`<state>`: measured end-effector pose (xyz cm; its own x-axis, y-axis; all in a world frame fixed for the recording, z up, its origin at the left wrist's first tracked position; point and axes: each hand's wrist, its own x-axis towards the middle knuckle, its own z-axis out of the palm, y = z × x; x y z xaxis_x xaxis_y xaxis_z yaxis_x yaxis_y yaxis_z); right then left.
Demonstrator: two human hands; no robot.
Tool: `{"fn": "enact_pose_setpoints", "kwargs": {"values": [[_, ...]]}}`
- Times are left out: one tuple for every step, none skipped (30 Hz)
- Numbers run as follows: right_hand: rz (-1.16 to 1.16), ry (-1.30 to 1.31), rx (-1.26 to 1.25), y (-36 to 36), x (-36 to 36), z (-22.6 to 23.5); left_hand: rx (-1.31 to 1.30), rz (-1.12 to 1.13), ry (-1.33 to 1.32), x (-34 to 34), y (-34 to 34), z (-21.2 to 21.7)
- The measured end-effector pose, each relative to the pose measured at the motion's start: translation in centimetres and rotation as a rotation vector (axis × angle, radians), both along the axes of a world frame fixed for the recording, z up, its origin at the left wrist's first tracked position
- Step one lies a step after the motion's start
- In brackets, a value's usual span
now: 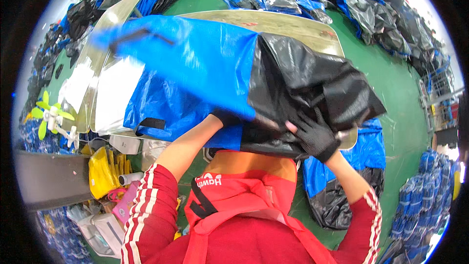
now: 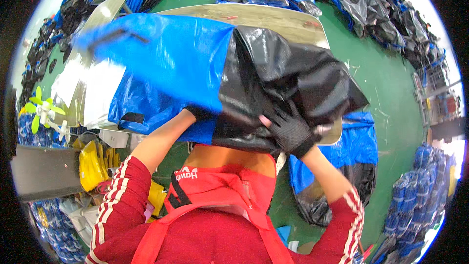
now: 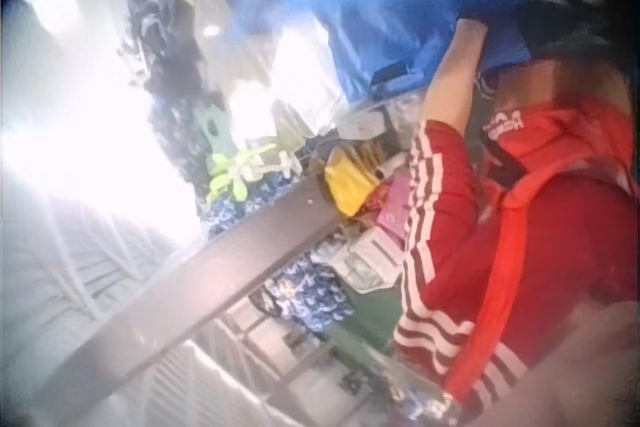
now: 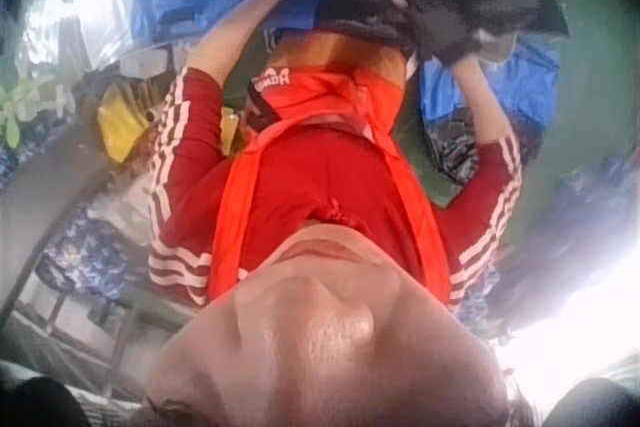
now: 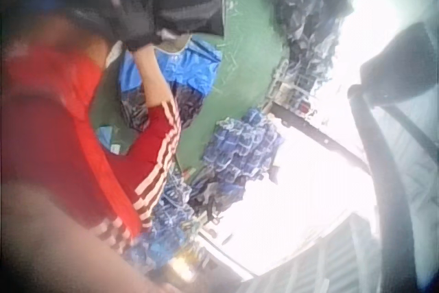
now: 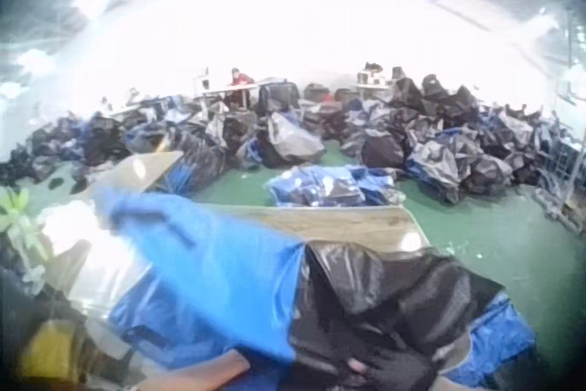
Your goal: The person repeatedly folds blue and black tarps on a table and places each folded unit into a clear plastic bag. The person handles the tarps one at a time, aligning edges and smoothing the folds before bagging them.
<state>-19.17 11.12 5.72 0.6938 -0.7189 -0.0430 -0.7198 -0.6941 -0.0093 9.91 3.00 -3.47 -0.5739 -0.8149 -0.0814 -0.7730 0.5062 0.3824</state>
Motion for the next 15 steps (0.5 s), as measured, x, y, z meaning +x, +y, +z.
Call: {"fn": "enact_pose_setpoints", "kwargs": {"values": [[-0.024,0.093,0.008,0.9,-1.2,-0.7,-0.043,-0.004,0.018,0.4,0.1,-0.1],[0.013,0.040,-0.023,1.5,-2.4,-1.1,-0.084,-0.013,0.024,0.7,0.3,-0.3],[-0.030,0.025,0.001,1.8,-3.4,-1.6,-0.102,-0.017,0.027,1.1,0.4,-0.6],[0.020,-0.059,-0.069,2.1,-4.0,-2.2,-0.117,-0.020,0.029,1.5,0.3,-1.0],[0.010,-0.158,-0.147,1.9,-4.7,-2.6,-0.116,-0.018,0.037,1.8,0.4,-1.4],[0.037,-0.084,-0.175,1.9,-4.8,-3.3,-0.081,-0.019,0.048,2.2,0.5,-1.6],[0.098,-0.053,-0.148,1.6,-5.0,-3.7,-0.045,-0.025,0.059,2.4,0.8,-1.7],[-0.009,-0.091,-0.140,1.5,-5.1,-4.2,0.001,-0.026,0.073,2.8,1.5,-1.4],[0.035,-0.071,-0.141,1.5,-5.0,-4.7,0.054,-0.024,0.100,3.2,2.5,-0.7],[0.004,-0.098,-0.137,1.6,-5.0,-4.8,0.120,-0.024,0.131,3.5,3.7,0.4],[0.048,-0.098,-0.142,1.8,-4.8,-4.9,0.195,-0.030,0.164,3.9,5.0,1.9],[0.085,-0.130,-0.239,1.9,-4.5,-4.6,0.248,-0.056,0.129,4.2,7.5,3.9],[0.061,-0.065,-0.091,2.1,-4.1,-4.1,0.300,-0.083,0.033,4.7,9.6,6.0],[0.021,-0.013,-0.018,2.2,-3.5,-3.3,-0.145,-0.185,-0.198,4.4,11.8,8.0],[-0.064,0.096,0.075,2.2,-2.8,-2.3,0.088,-0.244,-0.066,4.7,13.2,9.7]]}}
